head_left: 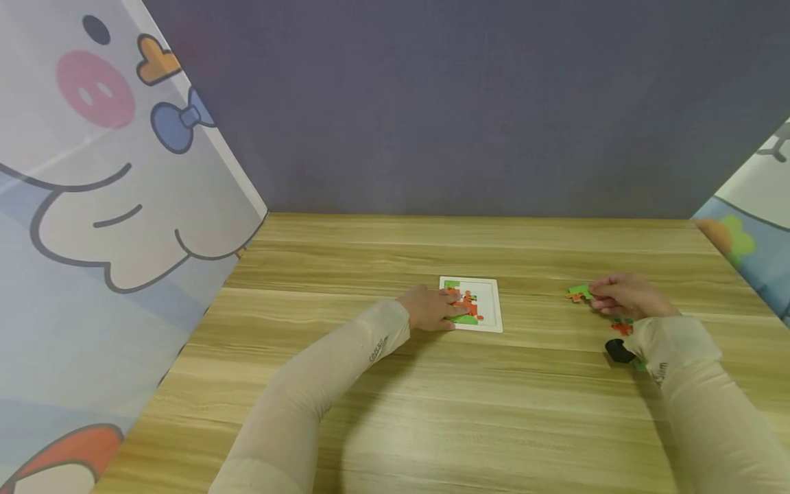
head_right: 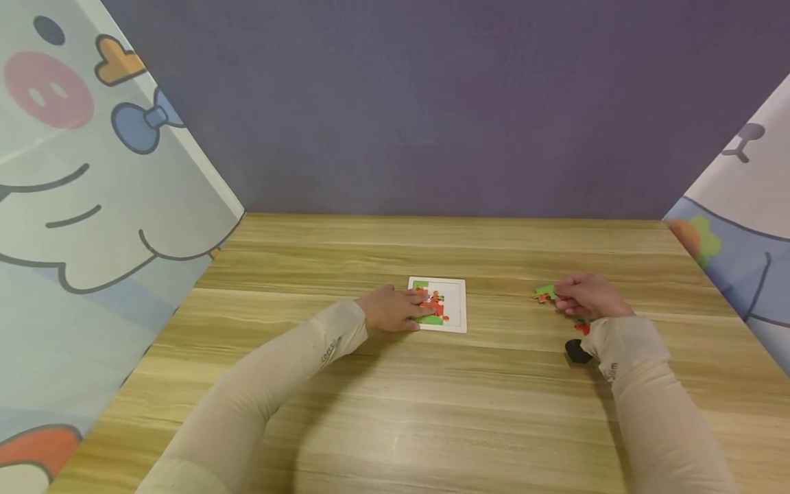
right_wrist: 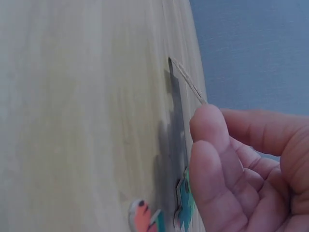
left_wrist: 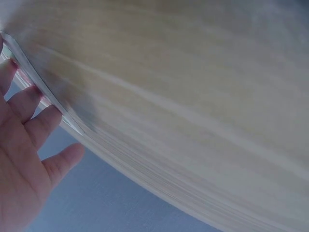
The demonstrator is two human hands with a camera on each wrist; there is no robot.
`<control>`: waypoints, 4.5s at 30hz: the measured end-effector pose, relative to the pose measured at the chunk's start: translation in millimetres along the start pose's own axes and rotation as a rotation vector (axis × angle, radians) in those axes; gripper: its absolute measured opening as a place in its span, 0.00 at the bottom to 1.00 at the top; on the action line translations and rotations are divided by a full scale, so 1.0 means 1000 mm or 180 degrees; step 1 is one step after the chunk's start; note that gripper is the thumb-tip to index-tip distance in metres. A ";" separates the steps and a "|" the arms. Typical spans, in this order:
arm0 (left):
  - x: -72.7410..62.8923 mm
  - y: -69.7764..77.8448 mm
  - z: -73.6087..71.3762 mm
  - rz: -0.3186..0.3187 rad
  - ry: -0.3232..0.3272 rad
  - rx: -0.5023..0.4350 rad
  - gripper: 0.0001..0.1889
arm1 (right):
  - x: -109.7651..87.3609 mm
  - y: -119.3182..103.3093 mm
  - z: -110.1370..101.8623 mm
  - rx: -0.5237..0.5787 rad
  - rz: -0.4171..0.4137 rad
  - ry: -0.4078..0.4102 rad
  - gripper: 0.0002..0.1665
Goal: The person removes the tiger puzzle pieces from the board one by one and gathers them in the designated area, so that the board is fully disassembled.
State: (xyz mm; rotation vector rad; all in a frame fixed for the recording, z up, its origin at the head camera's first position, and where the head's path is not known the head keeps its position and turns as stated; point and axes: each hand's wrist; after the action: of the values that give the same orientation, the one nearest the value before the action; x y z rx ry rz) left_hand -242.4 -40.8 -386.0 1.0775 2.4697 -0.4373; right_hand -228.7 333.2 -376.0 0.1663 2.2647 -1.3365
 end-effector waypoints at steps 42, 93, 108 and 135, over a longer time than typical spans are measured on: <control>-0.002 -0.008 0.005 0.0028 0.0359 -0.0457 0.30 | 0.026 -0.043 0.078 -0.1339 -0.1204 0.0372 0.24; -0.013 0.006 -0.019 -0.0728 -0.0143 -0.0565 0.42 | 0.053 -0.095 0.156 -0.3100 -0.1775 -0.0240 0.28; -0.016 0.001 -0.019 -0.0737 -0.0181 -0.0644 0.43 | 0.062 -0.099 0.157 -0.2854 -0.1649 -0.0448 0.28; -0.014 0.002 -0.016 -0.0789 -0.0249 -0.0494 0.43 | 0.057 -0.098 0.156 -0.2188 -0.1639 -0.0441 0.15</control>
State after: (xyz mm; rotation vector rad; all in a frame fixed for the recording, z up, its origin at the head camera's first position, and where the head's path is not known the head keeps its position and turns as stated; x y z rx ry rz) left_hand -236.7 -41.2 -365.8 0.6835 2.5285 -0.3458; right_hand -256.3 142.8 -387.4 -0.7583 2.5883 -0.6634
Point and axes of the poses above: each hand's wrist, its own x-axis towards the middle knuckle, its own z-axis out of the palm, y = z × x, and after that the axes turned 4 degrees about -x, right-handed
